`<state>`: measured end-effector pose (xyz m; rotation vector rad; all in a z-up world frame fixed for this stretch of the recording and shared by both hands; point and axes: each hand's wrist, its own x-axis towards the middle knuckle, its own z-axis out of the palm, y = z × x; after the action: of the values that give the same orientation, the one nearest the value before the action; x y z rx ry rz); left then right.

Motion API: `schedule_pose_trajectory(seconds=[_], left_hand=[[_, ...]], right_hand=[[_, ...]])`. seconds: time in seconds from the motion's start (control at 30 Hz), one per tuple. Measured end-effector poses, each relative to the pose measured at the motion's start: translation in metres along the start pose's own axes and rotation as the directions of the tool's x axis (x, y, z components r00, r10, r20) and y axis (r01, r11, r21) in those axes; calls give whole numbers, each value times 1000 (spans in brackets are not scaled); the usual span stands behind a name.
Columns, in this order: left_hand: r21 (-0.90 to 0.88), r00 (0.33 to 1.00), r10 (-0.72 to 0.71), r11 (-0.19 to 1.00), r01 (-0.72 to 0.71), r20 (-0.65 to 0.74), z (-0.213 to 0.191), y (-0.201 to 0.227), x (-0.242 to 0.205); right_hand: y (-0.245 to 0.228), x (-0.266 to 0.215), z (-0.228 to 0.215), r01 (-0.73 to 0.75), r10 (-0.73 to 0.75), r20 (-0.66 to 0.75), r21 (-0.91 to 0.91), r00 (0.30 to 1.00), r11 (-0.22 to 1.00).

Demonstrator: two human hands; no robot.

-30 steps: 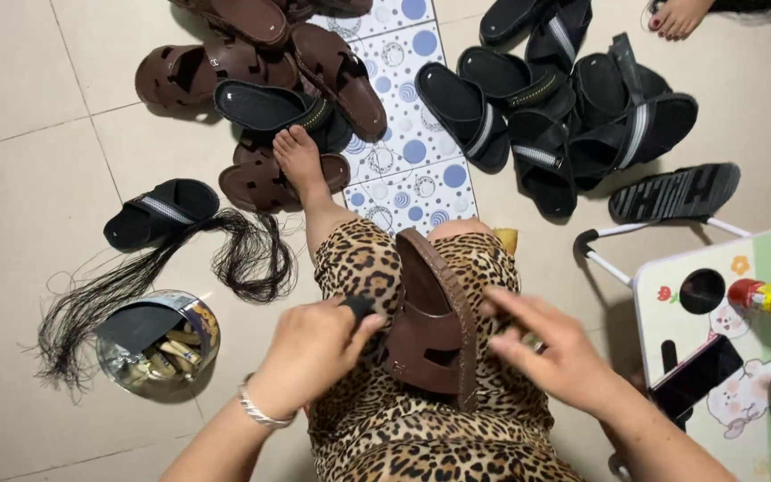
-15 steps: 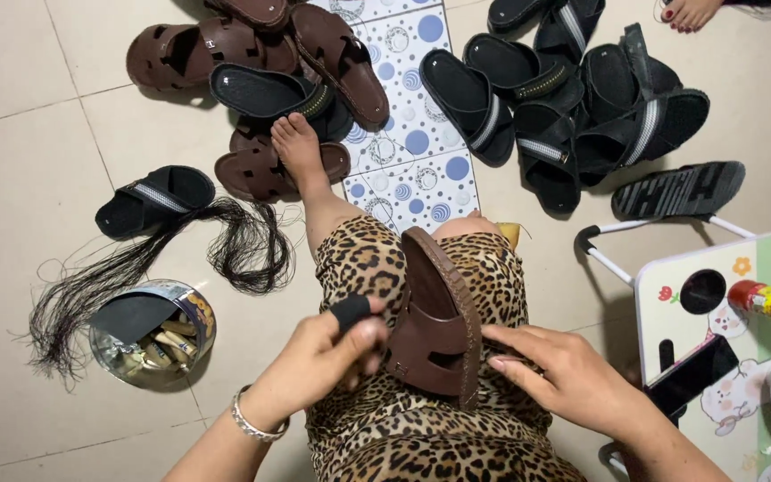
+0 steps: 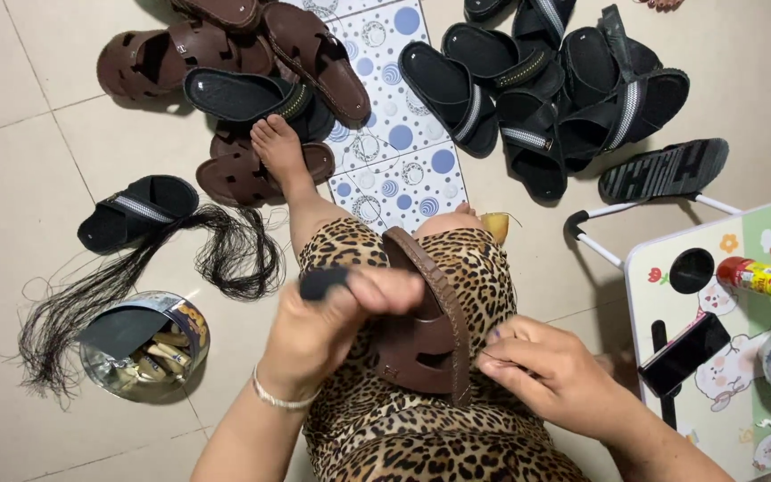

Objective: Repairing a brown sandal by stitching the strap to the sole using a needle and thread

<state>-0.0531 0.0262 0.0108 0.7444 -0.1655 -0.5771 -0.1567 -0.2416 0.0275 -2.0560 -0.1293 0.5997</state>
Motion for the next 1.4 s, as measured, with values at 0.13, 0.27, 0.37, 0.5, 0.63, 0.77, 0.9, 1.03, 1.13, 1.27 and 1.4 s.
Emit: schedule_pose_trajectory(seconds=[0.13,0.27,0.37,0.5,0.63,0.77,0.9,1.03,1.13,1.27,1.4], left_hand=[[39,974,172,985,-168,-147,16,5,46],[294,925,275,936,-195,-261,-26,-32,61],[128,857,180,983,-134,-483,-68,-38,57],[178,877,-163,947,268,-452,-126,3,18],[656,861,368,-559,507,-352,-173,25,-37],[941,920,206,126,313,-333,-73,33,3],[957,980,-71,241,-162,183,-28,14,36],[870,849,-193,130,-475,492,-18,0,59],[857,828,-224,174,-485,514,-22,-5,64],[855,825,-228,181,-486,518,-23,-9,69],[850,825,-207,155,-503,525,-27,-19,72]], right_hand=[[-8,9,4,245,-214,-123,384,969,890],[14,26,33,351,-326,-188,742,927,571],[58,22,31,393,-57,-406,825,912,406],[52,-1,-21,-216,368,-108,644,924,734],[50,-14,-55,-378,367,-478,79,798,923],[47,-24,-34,-301,229,-258,-290,939,908],[11,-8,-14,14,11,59,-413,998,910],[-3,1,-15,26,28,109,-464,994,885],[-4,4,-15,41,15,121,-446,993,894],[-20,6,-17,31,14,86,-500,996,865],[-33,5,-12,62,-16,68,-765,998,641]])
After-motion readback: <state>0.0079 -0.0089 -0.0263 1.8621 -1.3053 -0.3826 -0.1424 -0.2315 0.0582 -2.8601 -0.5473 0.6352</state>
